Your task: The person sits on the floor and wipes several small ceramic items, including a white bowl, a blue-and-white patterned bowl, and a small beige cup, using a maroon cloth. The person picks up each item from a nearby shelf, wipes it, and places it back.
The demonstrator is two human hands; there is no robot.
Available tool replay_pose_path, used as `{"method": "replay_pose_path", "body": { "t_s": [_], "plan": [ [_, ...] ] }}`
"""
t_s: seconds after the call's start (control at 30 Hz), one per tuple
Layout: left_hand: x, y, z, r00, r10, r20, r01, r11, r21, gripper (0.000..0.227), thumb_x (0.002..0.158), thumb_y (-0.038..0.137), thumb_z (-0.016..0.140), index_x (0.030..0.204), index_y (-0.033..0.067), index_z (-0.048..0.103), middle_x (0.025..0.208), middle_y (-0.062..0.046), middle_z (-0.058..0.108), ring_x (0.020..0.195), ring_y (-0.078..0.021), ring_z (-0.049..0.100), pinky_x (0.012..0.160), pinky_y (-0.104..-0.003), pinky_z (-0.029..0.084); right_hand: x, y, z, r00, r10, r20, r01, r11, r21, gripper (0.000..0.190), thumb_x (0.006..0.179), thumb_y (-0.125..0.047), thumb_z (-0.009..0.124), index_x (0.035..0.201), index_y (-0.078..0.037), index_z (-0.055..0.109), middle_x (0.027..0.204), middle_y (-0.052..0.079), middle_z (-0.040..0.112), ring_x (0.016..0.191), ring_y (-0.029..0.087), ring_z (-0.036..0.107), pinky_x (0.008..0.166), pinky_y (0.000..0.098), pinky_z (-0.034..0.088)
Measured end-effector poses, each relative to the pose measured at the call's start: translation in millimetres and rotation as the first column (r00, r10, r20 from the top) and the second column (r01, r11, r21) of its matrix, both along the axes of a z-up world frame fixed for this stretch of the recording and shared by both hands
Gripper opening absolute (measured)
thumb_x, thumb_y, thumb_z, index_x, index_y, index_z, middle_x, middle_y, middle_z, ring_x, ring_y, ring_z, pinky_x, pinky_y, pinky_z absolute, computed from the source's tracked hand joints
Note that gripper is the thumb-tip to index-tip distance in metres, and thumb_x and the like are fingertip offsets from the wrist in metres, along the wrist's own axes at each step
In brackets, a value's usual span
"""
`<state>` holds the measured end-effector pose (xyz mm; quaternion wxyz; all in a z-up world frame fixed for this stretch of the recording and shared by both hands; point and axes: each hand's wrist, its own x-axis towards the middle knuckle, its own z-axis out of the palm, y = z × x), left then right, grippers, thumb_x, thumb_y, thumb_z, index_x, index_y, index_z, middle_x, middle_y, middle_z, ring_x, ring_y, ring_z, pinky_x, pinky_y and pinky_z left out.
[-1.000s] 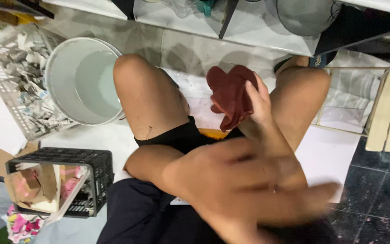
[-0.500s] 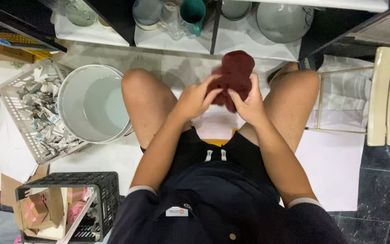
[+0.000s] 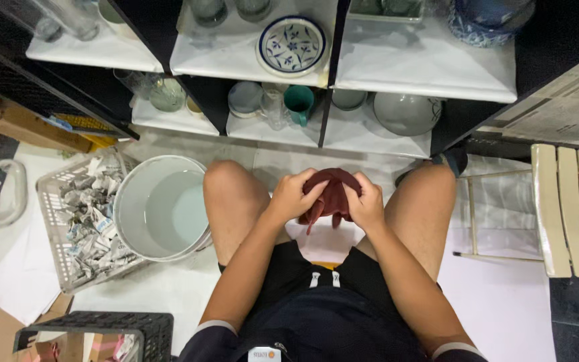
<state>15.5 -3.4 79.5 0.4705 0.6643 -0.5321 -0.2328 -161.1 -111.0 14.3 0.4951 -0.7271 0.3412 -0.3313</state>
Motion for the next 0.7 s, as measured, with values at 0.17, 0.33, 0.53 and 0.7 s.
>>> {"method": "replay_pose_path", "body": {
  "t_s": [0.17,0.33,0.53,0.7],
  "plan": [
    [1,0,-18,0.992,0.113,-0.059,-0.115,0.993,-0.021,0.017,0.097,0.018,0.066,0.105,0.0042,0.072,0.080,-0.018,0.073,0.073,-0.0322,0.076,0.066,-0.037,0.057,10,5,2,0.980,0.052,0.191,-0.089,0.978,0.187,0.026,0.098,-0.016,0.066,0.117,0.000,0.063,0.086,0.008,0.070,0.068,0.011,0.064,0.058,0.0299,0.053],
    [0,-5,-21,0.985,0.160,-0.068,-0.166,0.982,-0.090,0.027,0.101,0.012,0.058,0.127,0.0059,0.062,0.100,-0.021,0.074,0.094,-0.0368,0.074,0.080,-0.040,0.057,15,0,5,0.982,0.154,0.107,-0.157,0.987,0.028,0.038,0.098,-0.011,0.065,0.133,0.003,0.056,0.102,0.008,0.073,0.084,0.011,0.068,0.071,0.0273,0.057],
    [-1,-1,-15,0.995,-0.074,-0.068,0.072,0.997,-0.035,0.042,0.095,0.011,0.061,0.136,0.0089,0.053,0.106,-0.021,0.074,0.098,-0.0391,0.073,0.083,-0.043,0.056,2,-8,18,0.992,0.103,0.070,-0.122,0.927,0.356,0.027,0.093,-0.015,0.072,0.114,0.002,0.071,0.079,0.006,0.073,0.064,0.010,0.071,0.054,0.0269,0.055],
    [-5,-1,-14,1.000,0.016,0.024,-0.016,0.999,0.038,0.029,0.094,0.020,0.069,0.119,0.0088,0.060,0.092,-0.018,0.075,0.088,-0.0402,0.072,0.073,-0.045,0.056,-2,-1,36,0.993,0.067,-0.101,-0.026,0.930,0.367,0.025,0.087,-0.014,0.077,0.107,0.001,0.074,0.064,0.007,0.068,0.046,0.012,0.058,0.039,0.0286,0.043]
  ]
}}
